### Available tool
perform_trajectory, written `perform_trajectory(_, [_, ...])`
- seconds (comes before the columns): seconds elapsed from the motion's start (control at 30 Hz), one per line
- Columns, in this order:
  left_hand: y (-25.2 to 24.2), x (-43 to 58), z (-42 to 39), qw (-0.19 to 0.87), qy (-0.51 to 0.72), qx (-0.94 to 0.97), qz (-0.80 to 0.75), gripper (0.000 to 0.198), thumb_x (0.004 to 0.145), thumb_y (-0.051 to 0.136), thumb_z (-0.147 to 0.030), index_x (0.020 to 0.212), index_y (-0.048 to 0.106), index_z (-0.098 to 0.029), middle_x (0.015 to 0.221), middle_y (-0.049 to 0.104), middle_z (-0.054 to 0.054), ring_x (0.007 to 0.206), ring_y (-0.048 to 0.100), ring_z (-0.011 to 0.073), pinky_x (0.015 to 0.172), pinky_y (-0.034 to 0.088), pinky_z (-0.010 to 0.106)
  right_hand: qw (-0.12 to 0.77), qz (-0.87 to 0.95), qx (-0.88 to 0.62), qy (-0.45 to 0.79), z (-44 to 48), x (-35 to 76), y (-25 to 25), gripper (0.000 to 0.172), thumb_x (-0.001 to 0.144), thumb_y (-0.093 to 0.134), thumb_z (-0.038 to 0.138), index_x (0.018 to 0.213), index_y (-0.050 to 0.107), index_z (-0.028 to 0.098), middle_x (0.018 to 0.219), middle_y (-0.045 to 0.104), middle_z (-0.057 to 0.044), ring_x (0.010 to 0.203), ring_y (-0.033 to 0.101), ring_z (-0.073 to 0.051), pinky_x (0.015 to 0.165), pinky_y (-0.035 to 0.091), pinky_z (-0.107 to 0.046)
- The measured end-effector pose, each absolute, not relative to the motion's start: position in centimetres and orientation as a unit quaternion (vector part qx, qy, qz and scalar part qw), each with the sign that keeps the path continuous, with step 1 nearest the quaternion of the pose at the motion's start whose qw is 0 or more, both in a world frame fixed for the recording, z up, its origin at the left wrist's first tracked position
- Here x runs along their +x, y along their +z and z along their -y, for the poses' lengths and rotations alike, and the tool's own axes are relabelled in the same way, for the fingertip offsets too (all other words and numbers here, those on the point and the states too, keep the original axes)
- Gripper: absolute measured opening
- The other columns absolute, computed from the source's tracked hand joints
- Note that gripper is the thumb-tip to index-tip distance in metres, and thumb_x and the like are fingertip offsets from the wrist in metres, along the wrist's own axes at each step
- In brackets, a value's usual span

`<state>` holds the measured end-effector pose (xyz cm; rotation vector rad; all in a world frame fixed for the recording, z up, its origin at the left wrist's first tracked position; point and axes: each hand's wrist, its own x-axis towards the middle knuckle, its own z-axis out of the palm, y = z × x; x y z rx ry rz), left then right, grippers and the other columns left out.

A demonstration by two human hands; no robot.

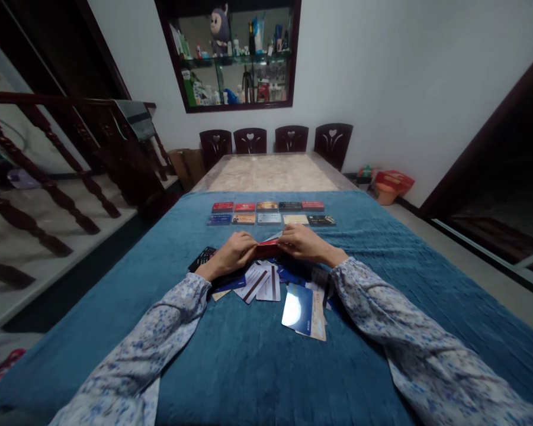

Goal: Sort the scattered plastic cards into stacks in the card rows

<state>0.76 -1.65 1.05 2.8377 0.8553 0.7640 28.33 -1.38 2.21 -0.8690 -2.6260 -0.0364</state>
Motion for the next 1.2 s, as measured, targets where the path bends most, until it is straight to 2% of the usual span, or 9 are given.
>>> perform_trajectory(0.13, [0.8, 0.9, 1.5, 0.044, 0.259, 0.917, -0.3, 0.024, 0.097, 0.05, -0.02, 0.106, 0.073, -0.018, 0.097, 0.074, 0.01, 0.099, 0.063, 0.024, 0.091, 0.051, 0.041, 0.196, 0.923, -0.331, -0.015, 1.2, 28.2, 1.8, 0.025, 0.101, 0.053, 0.022, 0.103, 0.078, 0.02, 0.088, 0.072, -0.01, 0.087, 0.057, -0.021, 0.078, 0.039, -0.033])
perform_trajectory(0.37, [0.6, 1.3, 1.7, 0.056, 0.284, 0.9, -0.327, 0.022, 0.094, 0.052, -0.015, 0.103, 0.072, -0.017, 0.096, 0.072, 0.009, 0.094, 0.063, 0.0222, 0.085, 0.052, 0.037, 0.201, 0.905, -0.375, -0.009, 1.2, 27.9, 1.3, 0.031, 0.093, 0.058, 0.012, 0.118, 0.074, 0.019, 0.101, 0.074, -0.011, 0.099, 0.062, -0.023, 0.086, 0.044, -0.034])
perform_trajectory(0.6, [0.4, 1.5, 1.8, 0.077, 0.309, 0.885, -0.34, 0.023, 0.092, 0.055, -0.013, 0.106, 0.071, -0.018, 0.099, 0.073, 0.008, 0.094, 0.065, 0.0214, 0.086, 0.054, 0.035, 0.204, 0.878, -0.432, -0.011, 1.6, 27.7, 1.4, 0.038, 0.092, 0.059, 0.015, 0.128, 0.066, 0.021, 0.106, 0.068, -0.01, 0.097, 0.061, -0.022, 0.088, 0.045, -0.033])
perform_trajectory(0.9, [-0.4, 1.6, 1.6, 0.074, 0.355, 0.857, -0.367, 0.036, 0.089, 0.055, -0.008, 0.122, 0.065, -0.018, 0.104, 0.073, 0.007, 0.092, 0.068, 0.0192, 0.088, 0.056, 0.034, 0.182, 0.863, -0.47, -0.039, 2.1, 27.0, 1.1, 0.037, 0.096, 0.058, 0.019, 0.132, 0.061, 0.02, 0.104, 0.068, -0.011, 0.095, 0.061, -0.023, 0.087, 0.044, -0.031])
perform_trajectory(1.1, [-0.9, 1.8, 1.6, 0.057, 0.337, 0.857, -0.386, 0.032, 0.087, 0.055, -0.008, 0.116, 0.063, -0.018, 0.101, 0.071, 0.007, 0.093, 0.067, 0.0213, 0.088, 0.055, 0.036, 0.177, 0.86, -0.475, -0.063, 2.1, 26.6, 0.6, 0.038, 0.094, 0.061, 0.019, 0.131, 0.06, 0.018, 0.101, 0.071, -0.011, 0.096, 0.063, -0.025, 0.088, 0.043, -0.033])
perform_trajectory(1.2, [-1.2, 1.9, 1.6, 0.038, 0.315, 0.86, -0.401, 0.035, 0.087, 0.056, -0.009, 0.121, 0.061, -0.018, 0.105, 0.07, 0.008, 0.095, 0.066, 0.0231, 0.091, 0.054, 0.039, 0.176, 0.863, -0.469, -0.063, 2.1, 26.5, 0.4, 0.039, 0.093, 0.063, 0.019, 0.131, 0.059, 0.017, 0.101, 0.073, -0.011, 0.098, 0.064, -0.025, 0.091, 0.042, -0.034])
